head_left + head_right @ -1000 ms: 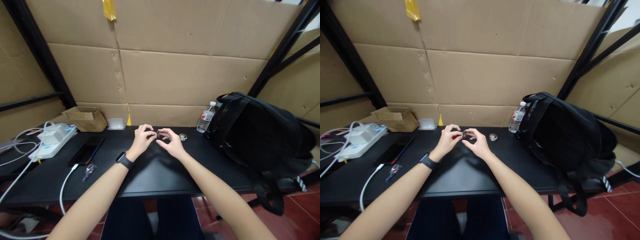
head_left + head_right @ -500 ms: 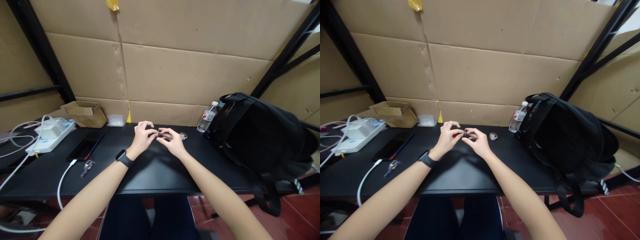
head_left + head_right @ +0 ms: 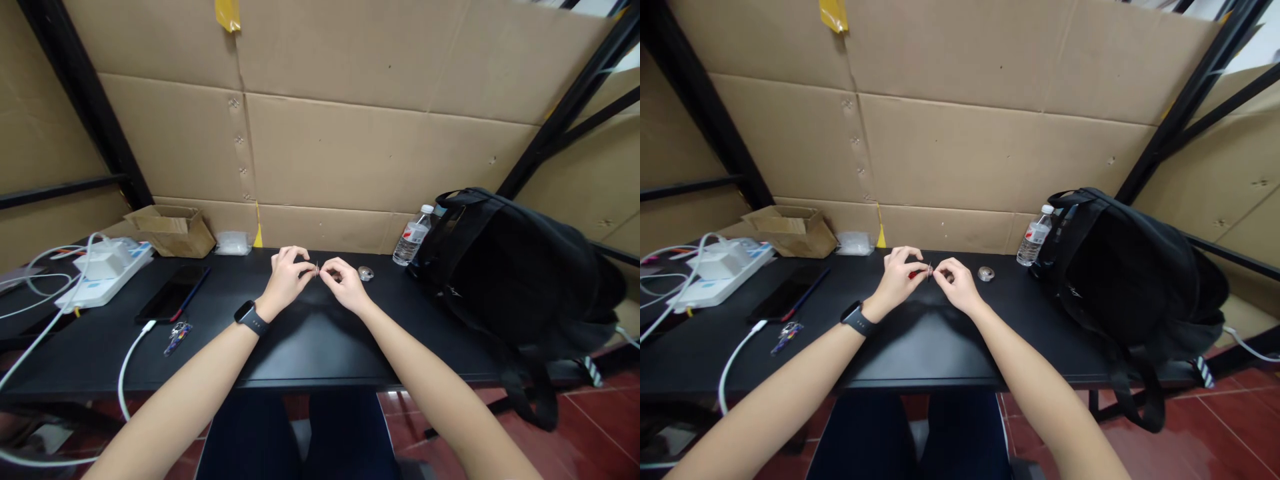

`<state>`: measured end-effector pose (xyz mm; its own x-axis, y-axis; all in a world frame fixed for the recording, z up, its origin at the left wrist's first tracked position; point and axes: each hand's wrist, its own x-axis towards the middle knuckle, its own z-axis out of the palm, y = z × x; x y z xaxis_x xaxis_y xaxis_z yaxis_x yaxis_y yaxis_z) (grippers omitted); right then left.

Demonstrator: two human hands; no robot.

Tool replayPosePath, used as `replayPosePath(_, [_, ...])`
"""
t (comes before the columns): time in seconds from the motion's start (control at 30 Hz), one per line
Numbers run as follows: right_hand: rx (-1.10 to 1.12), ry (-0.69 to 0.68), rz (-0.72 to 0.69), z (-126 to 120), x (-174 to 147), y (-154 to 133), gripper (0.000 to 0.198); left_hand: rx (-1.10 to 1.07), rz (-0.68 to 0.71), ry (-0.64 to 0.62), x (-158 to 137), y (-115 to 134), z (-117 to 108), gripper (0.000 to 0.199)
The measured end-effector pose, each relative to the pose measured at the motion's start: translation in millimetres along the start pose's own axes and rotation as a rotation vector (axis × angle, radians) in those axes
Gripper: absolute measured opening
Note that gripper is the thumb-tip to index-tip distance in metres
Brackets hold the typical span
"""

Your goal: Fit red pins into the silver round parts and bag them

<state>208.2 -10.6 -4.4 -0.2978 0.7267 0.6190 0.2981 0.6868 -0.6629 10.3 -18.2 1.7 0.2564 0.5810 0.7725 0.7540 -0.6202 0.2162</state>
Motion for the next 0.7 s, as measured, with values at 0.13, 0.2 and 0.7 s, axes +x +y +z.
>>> replayPosePath(0.13, [-0.013, -0.032, -0.003, -1, -1, -1, 0.015, 0.001, 0.025, -0.044, 0, 2, 1, 0.008])
replayPosePath(0.2, [-0.024, -0.053, -0.003, -2, 0, 1, 0.014, -0.011, 0.042, -0.096, 0, 2, 1, 0.009])
replayPosePath(0.7, [-0.143, -0.235, 0.000, -19, 4, 24, 0.009, -0.084, 0.097, -0.528, -10, -10, 13, 0.025])
